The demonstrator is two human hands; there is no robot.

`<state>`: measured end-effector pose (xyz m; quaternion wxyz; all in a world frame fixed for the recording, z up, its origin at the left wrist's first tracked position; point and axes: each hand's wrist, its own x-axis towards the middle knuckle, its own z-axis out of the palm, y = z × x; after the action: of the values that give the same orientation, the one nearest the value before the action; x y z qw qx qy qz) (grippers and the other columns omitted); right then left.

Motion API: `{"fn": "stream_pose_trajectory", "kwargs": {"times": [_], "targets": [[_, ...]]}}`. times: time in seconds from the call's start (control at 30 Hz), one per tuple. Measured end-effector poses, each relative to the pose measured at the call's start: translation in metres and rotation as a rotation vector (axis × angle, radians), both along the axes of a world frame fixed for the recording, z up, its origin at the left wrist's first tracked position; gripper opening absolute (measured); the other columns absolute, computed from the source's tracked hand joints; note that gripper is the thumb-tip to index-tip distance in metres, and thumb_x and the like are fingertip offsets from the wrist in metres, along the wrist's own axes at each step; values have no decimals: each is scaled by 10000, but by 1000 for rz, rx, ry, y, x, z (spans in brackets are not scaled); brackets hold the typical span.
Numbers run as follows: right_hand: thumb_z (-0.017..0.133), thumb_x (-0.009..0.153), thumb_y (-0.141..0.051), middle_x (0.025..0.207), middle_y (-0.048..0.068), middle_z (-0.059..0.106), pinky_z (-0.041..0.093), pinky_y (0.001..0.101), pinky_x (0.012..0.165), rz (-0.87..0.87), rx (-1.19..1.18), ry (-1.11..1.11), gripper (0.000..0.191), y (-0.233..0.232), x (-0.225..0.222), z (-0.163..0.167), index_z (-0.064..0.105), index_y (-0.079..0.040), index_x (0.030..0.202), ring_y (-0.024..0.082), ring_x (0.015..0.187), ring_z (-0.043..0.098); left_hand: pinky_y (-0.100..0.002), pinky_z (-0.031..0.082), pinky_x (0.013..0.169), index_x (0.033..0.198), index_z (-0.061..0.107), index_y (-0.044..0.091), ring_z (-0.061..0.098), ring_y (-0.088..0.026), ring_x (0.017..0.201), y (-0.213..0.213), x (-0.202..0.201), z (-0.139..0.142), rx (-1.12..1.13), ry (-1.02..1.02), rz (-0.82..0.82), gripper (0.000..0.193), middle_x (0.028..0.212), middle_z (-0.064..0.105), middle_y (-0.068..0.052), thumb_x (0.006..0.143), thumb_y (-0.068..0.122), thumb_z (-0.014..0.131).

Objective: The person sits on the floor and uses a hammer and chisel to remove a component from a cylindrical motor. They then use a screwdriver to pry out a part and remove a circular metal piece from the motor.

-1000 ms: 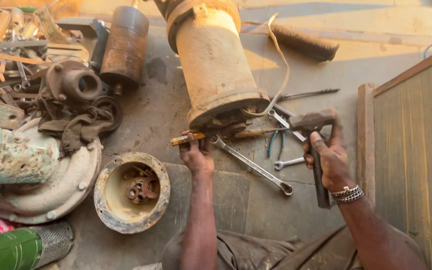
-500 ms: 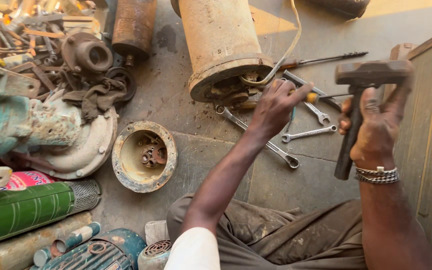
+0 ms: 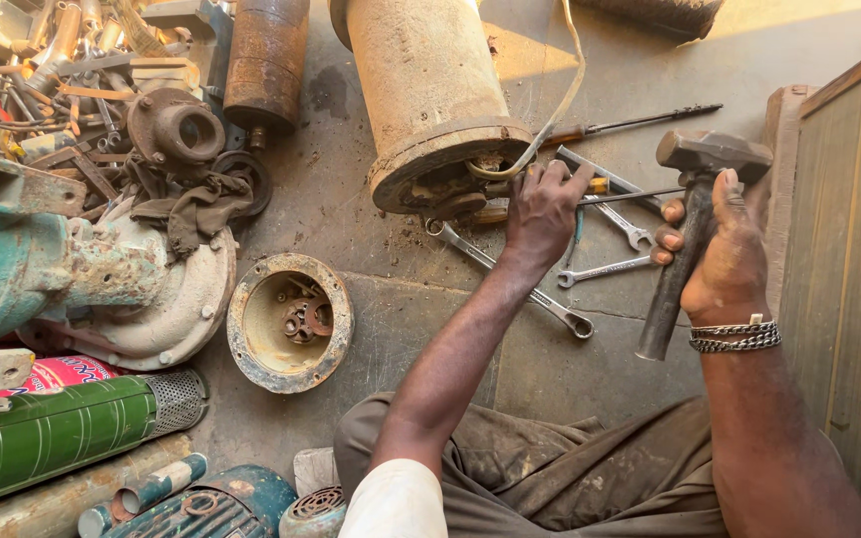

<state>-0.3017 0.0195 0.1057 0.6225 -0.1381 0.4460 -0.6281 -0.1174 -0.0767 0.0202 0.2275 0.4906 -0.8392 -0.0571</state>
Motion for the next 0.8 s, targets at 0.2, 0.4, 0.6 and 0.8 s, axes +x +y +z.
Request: {"fn": "stream_pose_trajectory", "kwargs": {"times": [0.2, 0.4, 0.6, 0.8], "targets": [[484, 1150, -499, 899, 27, 575, 453, 285, 588, -1, 60, 29, 360, 0, 0, -2, 504, -197, 1343, 119, 674, 522, -352, 585, 792, 1249, 720, 129, 675, -211, 904, -12, 11, -29, -82, 104, -30, 325, 1008, 696, -111, 1031, 0, 516], [547, 1119, -315, 919, 53, 603, 514, 284, 535, -192, 63, 156, 593, -8, 12, -26, 152, -345, 1560, 146, 650, 563, -338, 625, 738, 1234, 724, 134, 694, -205, 855, -16, 9, -22, -7, 196, -19, 331, 956, 678, -90, 1024, -11, 513], [591, 1116, -196, 1024, 9, 625, 528, 245, 531, 80, 97, 498, 852, -22, 23, -63, -12, -411, 1678, 83, 733, 611, -357, 608, 710, 1238, 714, 136, 690, -216, 841, -14, 15, -12, -30, 182, -16, 392, 949, 666, -92, 983, -63, 493], [591, 1144, -283, 886, 38, 618, 487, 261, 452, -150, 71, 299, 592, -32, 20, -66, 200, -260, 1587, 126, 565, 541, -348, 579, 631, 1239, 719, 117, 659, -210, 767, -23, 13, -17, 14, 191, 1, 437, 889, 661, -84, 936, -123, 517]]}}
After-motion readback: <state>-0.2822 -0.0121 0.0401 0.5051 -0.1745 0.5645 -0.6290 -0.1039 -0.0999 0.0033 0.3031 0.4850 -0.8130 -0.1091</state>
